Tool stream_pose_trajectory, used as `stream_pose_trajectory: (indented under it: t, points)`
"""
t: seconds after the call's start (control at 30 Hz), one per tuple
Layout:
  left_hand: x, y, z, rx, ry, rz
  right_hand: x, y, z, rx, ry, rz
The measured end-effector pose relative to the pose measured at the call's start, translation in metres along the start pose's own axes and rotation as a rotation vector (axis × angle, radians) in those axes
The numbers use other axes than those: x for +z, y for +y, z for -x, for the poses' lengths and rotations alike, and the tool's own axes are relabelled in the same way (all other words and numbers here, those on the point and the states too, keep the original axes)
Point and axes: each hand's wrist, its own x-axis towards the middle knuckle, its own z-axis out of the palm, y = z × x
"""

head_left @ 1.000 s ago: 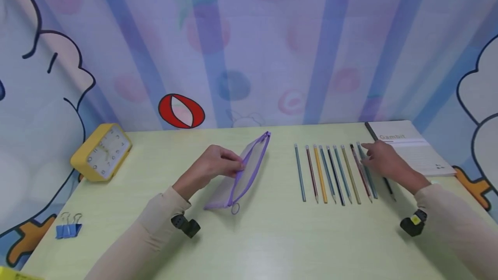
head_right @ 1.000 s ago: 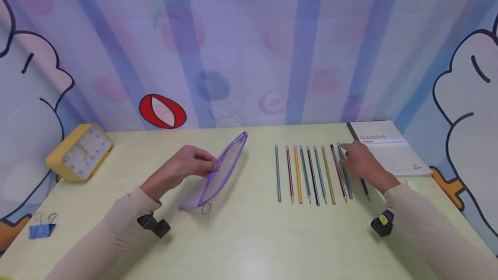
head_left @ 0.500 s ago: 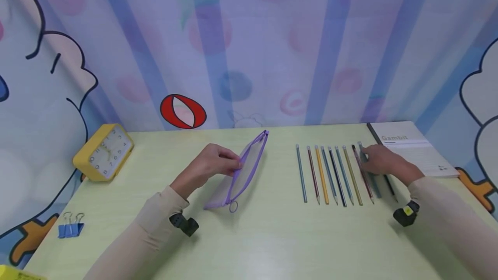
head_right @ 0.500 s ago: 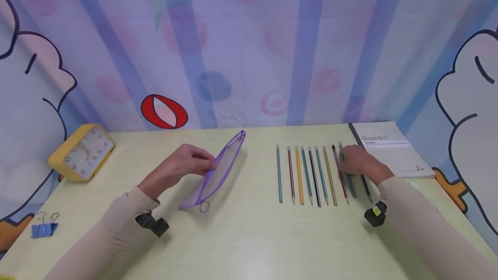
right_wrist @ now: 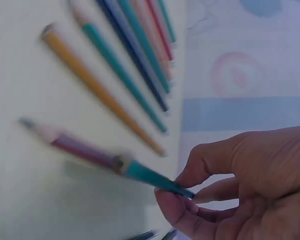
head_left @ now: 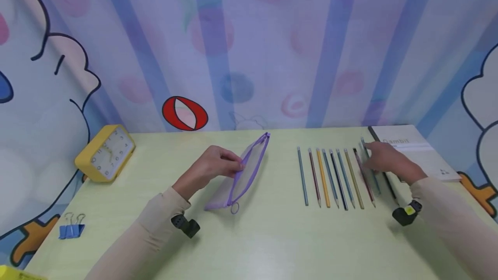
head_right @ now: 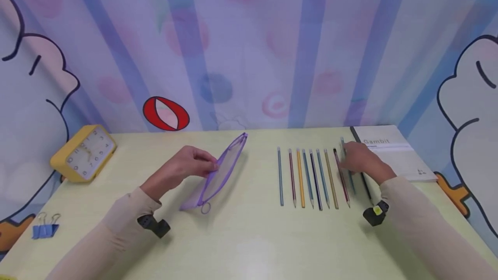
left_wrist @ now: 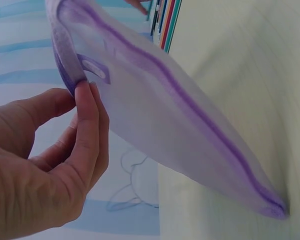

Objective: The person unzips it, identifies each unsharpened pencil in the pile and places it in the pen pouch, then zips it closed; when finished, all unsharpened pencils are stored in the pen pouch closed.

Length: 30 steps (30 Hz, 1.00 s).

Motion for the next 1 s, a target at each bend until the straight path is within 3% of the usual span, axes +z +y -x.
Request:
stream_pose_trajectory:
  t: [0.13,0.27,0.37,0.5,0.67,0.8,0.9,1.0]
  points:
    - [0.002,-0.002,-0.002,-0.002,0.002,-0.002,-0.008,-0.019,0.003,-0.064,0.018,-0.151]
    - [0.004,0.0,-0.003,0.001,0.011,-0.005,-0.011,-0.054,0.012,-0.178,0.001,-0.43]
    - [0.006,0.001,-0.004,0.001,0.015,0.009,-0.008,-0.083,0.018,-0.244,-0.081,-0.663]
    - [0.01,0.001,-0.005,0.005,0.012,0.03,0.004,-0.116,0.021,-0.271,-0.229,-0.839]
    - [0.015,-0.002,-0.007,-0.003,0.018,0.042,0.03,-0.152,0.015,-0.244,-0.381,-0.934]
    - [0.021,-0.002,-0.01,0.008,0.011,0.051,0.047,-0.177,0.004,-0.221,-0.454,-1.015]
    - [0.025,-0.001,-0.012,0.014,0.001,0.052,0.055,-0.191,-0.006,-0.217,-0.466,-1.016]
    - [0.028,0.001,-0.013,0.021,-0.007,0.055,0.058,-0.199,-0.015,-0.212,-0.424,-0.956]
